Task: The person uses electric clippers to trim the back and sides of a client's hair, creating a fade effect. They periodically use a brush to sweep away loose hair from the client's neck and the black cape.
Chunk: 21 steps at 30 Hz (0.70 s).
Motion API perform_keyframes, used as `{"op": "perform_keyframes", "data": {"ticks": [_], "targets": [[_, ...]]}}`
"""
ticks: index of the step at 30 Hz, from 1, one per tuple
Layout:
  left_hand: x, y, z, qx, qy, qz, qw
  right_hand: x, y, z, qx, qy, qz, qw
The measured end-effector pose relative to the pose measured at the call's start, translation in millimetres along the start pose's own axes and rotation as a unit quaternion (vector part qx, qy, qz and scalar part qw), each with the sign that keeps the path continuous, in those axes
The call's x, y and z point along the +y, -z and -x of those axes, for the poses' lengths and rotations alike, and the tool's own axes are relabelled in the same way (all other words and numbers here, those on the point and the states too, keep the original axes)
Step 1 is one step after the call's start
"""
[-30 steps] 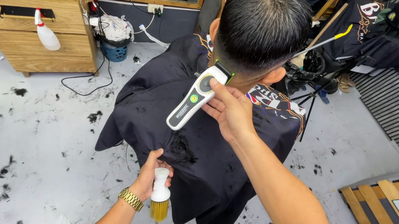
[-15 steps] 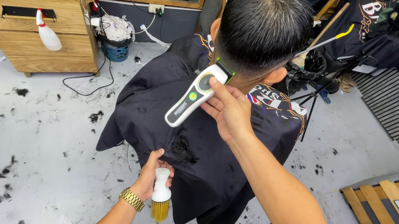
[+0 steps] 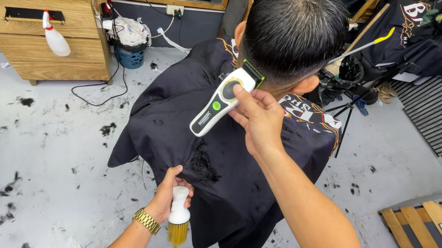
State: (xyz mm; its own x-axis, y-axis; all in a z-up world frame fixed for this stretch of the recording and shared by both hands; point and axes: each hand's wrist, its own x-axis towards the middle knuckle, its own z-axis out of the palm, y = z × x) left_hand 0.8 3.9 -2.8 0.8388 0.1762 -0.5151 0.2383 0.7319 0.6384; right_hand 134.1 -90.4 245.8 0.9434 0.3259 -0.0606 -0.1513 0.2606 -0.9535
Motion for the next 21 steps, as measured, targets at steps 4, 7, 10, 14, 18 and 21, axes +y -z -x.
{"op": "perform_keyframes", "data": {"ticks": [4,7,10,14,18,21], "targets": [[1.4,-1.2,-1.5,0.005,-0.002,0.012,1.0,-5.4,8.6,0.1,-0.004,-0.107,0.016,0.994],[-0.2,0.8,-1.1,0.005,0.006,0.01,1.0,-6.7,12.6,1.5,-0.001,-0.098,0.043,0.994],[-0.3,0.0,-0.1,-0.002,0.007,-0.001,1.0,-4.5,19.0,-1.4,0.009,0.005,0.049,0.999],[1.0,-1.5,2.0,0.006,0.005,0.006,1.0,-10.2,22.2,2.3,0.007,-0.075,0.054,0.996],[0.5,-0.3,-0.2,-0.004,0.0,0.005,1.0,-13.1,25.4,0.7,-0.01,-0.038,0.055,0.998],[0.1,-0.1,-0.6,0.0,0.005,0.002,1.0,-12.0,29.4,-0.8,-0.01,-0.005,0.066,0.998]]}}
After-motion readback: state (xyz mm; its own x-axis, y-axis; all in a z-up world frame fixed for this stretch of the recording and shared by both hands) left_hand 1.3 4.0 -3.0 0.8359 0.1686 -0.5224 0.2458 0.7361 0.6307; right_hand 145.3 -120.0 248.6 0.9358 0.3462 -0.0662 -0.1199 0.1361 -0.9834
